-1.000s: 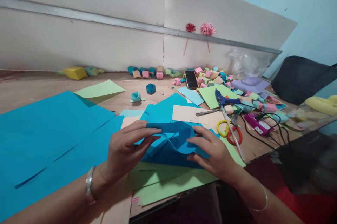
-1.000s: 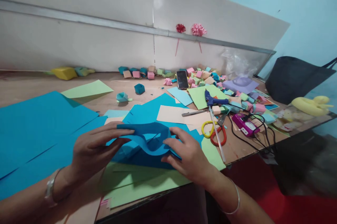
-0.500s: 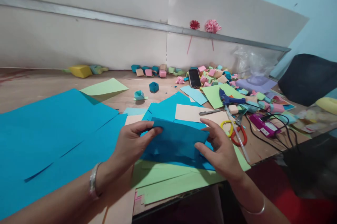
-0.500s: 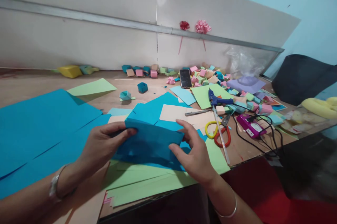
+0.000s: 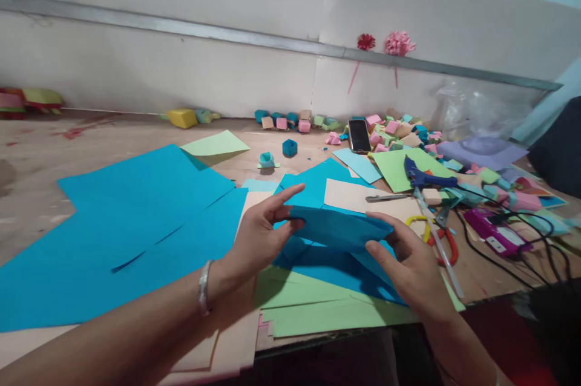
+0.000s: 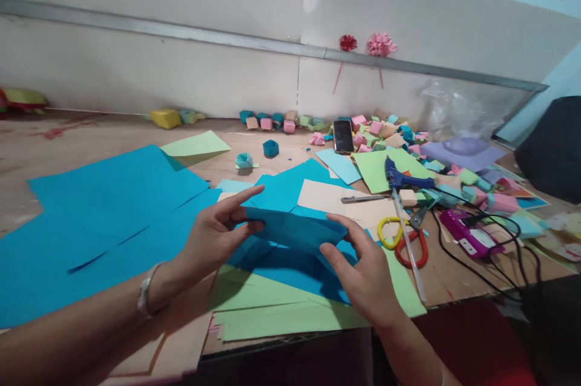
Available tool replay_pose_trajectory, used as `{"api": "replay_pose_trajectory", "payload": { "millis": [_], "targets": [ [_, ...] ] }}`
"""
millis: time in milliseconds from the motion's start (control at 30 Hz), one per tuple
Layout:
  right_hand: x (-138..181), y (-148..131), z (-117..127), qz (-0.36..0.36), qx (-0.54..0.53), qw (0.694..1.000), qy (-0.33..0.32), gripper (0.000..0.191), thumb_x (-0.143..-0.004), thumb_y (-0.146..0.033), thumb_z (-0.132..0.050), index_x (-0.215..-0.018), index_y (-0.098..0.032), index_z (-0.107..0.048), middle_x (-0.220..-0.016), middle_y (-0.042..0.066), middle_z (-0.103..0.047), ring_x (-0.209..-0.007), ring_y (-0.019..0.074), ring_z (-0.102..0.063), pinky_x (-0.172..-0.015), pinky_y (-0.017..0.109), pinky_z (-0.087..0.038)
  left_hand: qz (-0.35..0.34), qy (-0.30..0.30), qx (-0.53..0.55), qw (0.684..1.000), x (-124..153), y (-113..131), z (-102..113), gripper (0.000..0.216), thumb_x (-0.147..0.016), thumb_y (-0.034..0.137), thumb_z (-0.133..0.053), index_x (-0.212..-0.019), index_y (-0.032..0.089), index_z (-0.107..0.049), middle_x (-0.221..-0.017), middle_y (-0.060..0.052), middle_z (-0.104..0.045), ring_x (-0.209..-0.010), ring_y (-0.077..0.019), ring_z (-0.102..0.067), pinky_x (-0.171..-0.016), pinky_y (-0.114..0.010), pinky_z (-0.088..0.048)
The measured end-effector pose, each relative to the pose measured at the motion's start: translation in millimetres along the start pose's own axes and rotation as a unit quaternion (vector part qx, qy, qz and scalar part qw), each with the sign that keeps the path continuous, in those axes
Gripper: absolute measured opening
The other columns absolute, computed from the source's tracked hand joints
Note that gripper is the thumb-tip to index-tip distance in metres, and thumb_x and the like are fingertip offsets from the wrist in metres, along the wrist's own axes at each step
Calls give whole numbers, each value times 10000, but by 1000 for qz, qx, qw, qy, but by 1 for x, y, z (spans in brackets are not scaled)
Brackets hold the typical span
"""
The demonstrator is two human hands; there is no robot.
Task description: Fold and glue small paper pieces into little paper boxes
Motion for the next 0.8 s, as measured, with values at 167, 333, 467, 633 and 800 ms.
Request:
{"api": "replay_pose_trajectory", "payload": {
  "millis": [167, 333, 467, 633, 800],
  "targets": [
    [-1, 8, -4, -32, -29, 999, -6, 289, -839, -406, -660, -1065, -228, -680, -886, 25, -728, -777, 190, -681, -686, 278, -572, -1, -38, 10, 999, 2, -2, -9, 467, -756, 124, -639, -1217, 197, -671, -662, 19, -660, -606, -114, -609, -573, -226, -570],
    [-1, 13, 0, -40, 0, 999, 29, 283, -811, -416, -682, -985, -194, -707, -866, 38, -743, -787, 225, -694, -708, 324, -586, -1, -51, 3, 999, 1, -4, -11, 291, -756, 209, -704, -1045, 205, -744, -862, -42, -763, -734, -167, -690, -665, -297, -608],
    [-1, 16, 0, -42, 13, 999, 31, 288, -803, -420, -688, -979, -192, -708, -866, 36, -748, -786, 227, -698, -710, 325, -584, 19, -20, -22, 999, 0, -9, -5, 151, -793, 263, -701, -916, 209, -770, -800, -28, -767, -684, -158, -684, -625, -283, -594],
    [-1, 19, 0, -55, 20, 998, 23, 344, -803, -441, -684, -1029, -183, -697, -870, 47, -748, -788, 239, -699, -712, 340, -578, 25, -11, -10, 1000, -1, -9, -5, 185, -782, 237, -707, -958, 209, -759, -742, -3, -747, -666, -146, -674, -589, -254, -577],
    [0, 16, 0, -39, 13, 999, 11, 291, -846, -455, -634, -951, -188, -683, -807, 34, -717, -721, 209, -660, -639, 299, -546, 6, 7, -19, 1000, -2, -4, -2, 65, -758, 234, -719, -799, 191, -747, -687, -5, -733, -615, -132, -651, -567, -240, -560]
  ]
}}
Point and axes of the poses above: each hand's wrist, its own x-axis away from the middle knuckle, its own z-axis out of the back of the hand, y = z × x, the point moved 9 cm from there along -x, towards the middle knuckle
